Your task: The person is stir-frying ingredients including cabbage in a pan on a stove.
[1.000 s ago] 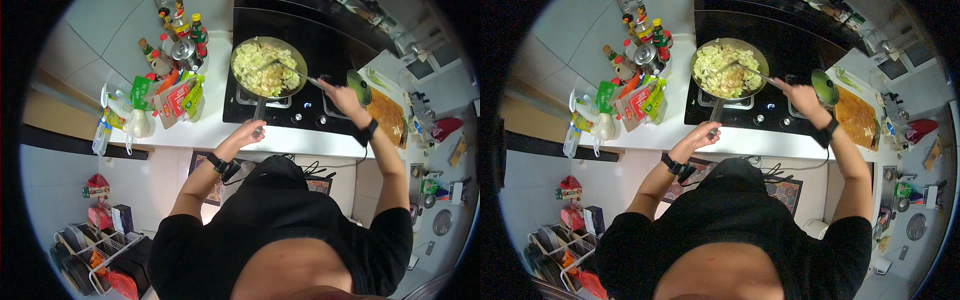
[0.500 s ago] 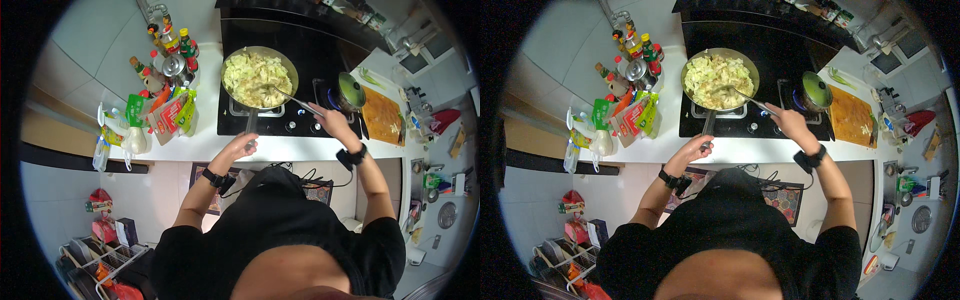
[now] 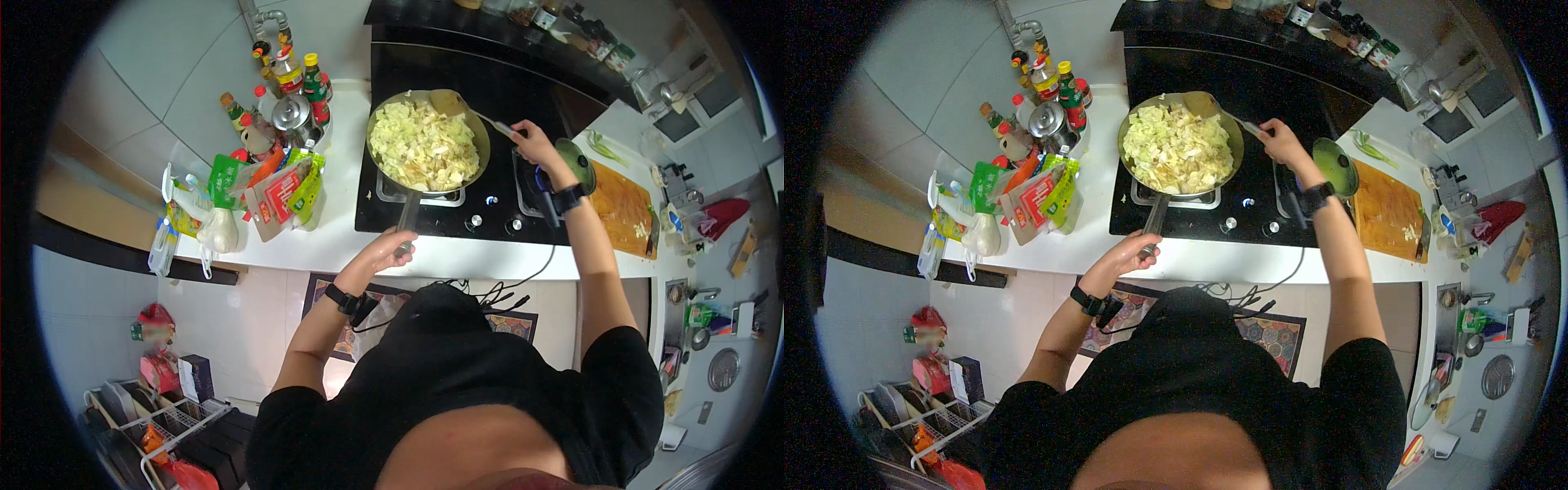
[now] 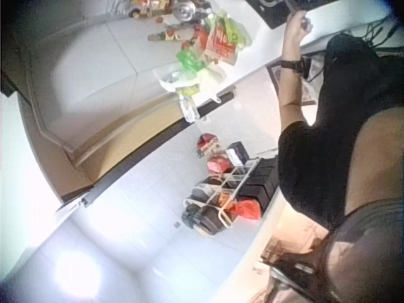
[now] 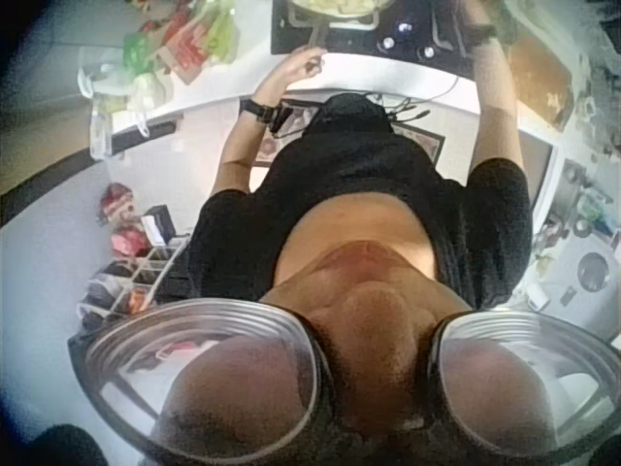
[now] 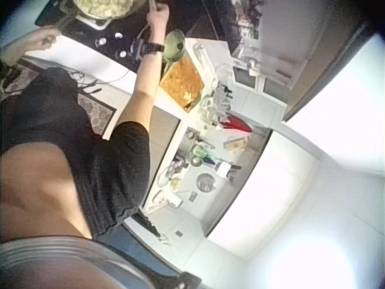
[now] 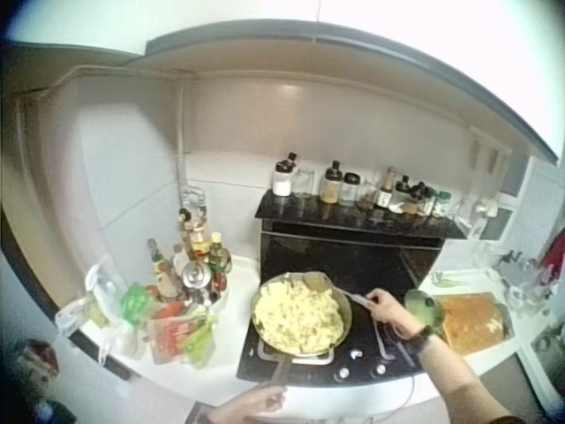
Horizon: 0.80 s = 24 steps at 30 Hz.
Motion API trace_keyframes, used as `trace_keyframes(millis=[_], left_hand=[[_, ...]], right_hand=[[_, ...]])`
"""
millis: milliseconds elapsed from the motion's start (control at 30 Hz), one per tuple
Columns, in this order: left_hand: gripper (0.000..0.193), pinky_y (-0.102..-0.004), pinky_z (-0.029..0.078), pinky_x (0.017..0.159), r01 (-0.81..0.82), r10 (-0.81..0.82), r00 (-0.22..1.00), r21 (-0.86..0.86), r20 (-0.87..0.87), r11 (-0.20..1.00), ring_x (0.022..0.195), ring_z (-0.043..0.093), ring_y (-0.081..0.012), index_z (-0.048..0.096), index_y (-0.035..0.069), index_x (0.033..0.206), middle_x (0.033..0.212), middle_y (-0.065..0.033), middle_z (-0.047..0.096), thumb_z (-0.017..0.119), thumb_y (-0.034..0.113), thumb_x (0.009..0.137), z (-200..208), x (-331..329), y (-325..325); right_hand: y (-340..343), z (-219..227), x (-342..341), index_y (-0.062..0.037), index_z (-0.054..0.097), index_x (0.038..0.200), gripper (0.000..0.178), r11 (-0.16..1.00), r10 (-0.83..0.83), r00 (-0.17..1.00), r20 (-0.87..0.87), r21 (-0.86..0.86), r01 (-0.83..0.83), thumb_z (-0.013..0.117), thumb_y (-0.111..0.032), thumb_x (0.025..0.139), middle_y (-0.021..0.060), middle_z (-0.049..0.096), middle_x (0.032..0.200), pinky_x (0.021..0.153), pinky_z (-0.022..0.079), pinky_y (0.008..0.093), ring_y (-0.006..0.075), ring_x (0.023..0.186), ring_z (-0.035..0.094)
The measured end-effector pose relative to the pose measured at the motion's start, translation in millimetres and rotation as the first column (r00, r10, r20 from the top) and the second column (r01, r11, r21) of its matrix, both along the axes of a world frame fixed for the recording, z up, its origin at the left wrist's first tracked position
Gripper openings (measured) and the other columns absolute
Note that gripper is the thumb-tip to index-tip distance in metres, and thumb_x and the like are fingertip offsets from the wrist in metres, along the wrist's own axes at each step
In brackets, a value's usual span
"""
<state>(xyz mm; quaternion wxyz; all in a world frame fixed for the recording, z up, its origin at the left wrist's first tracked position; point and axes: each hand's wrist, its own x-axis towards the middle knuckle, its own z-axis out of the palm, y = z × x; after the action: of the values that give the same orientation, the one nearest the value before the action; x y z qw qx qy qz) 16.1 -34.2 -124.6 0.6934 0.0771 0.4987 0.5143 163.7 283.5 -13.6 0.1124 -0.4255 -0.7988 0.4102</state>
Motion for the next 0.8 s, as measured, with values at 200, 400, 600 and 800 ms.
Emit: trace_keyframes(millis=[200,400,600,800], left_hand=[[0.028,-0.0191,0.034,0.034,0.035,-0.035,0.999,-0.012,0.003,0.999,0.046,0.048,-0.0122,0.04,0.007,0.091,0.07,-0.0076,0.05,0.061,0.018,0.076,-0.5,-2.2,1.0],[0.028,-0.0194,0.036,0.035,0.008,-0.008,1.0,0.008,0.003,1.0,0.048,0.049,-0.0122,0.04,0.007,0.092,0.07,-0.0072,0.051,0.061,0.018,0.076,-1.4,-4.0,-2.6],[0.02,-0.0189,0.032,0.033,-0.007,0.007,1.0,0.01,-0.005,1.0,0.045,0.046,-0.0106,0.04,0.007,0.081,0.065,-0.0058,0.051,0.057,0.017,0.079,1.5,0.4,-1.4],[0.021,-0.0198,0.031,0.033,0.022,-0.022,1.0,0.011,-0.008,1.0,0.044,0.045,-0.0107,0.039,0.007,0.083,0.065,-0.0053,0.05,0.057,0.018,0.079,-1.0,-2.0,-4.0]], right_hand=[[-27.4,-40.2,-36.7,-0.0065,0.049,0.102,0.024,0.778,0.409,0.91,-0.073,0.548,-0.306,0.055,-0.018,0.081,0.0128,0.059,0.067,0.048,0.043,0.0337,0.0242,0.053,0.056],[-109.9,-0.6,20.6,-0.0143,0.047,0.11,0.029,0.48,0.336,0.824,0.456,0.67,-0.566,0.051,-0.017,0.081,0.013,0.057,0.059,0.043,0.045,0.0395,0.0297,0.05,0.057],[-161.0,20.2,96.5,-0.0149,0.048,0.113,0.033,0.473,0.194,0.821,0.537,0.682,-0.558,0.052,-0.016,0.08,0.0089,0.055,0.052,0.038,0.043,0.0361,0.0262,0.045,0.056],[-164.8,27.6,95.1,-0.0167,0.045,0.112,0.034,0.658,0.189,0.836,0.516,0.565,-0.497,0.054,-0.019,0.079,0.0125,0.057,0.055,0.044,0.046,0.0409,0.0321,0.05,0.057]])
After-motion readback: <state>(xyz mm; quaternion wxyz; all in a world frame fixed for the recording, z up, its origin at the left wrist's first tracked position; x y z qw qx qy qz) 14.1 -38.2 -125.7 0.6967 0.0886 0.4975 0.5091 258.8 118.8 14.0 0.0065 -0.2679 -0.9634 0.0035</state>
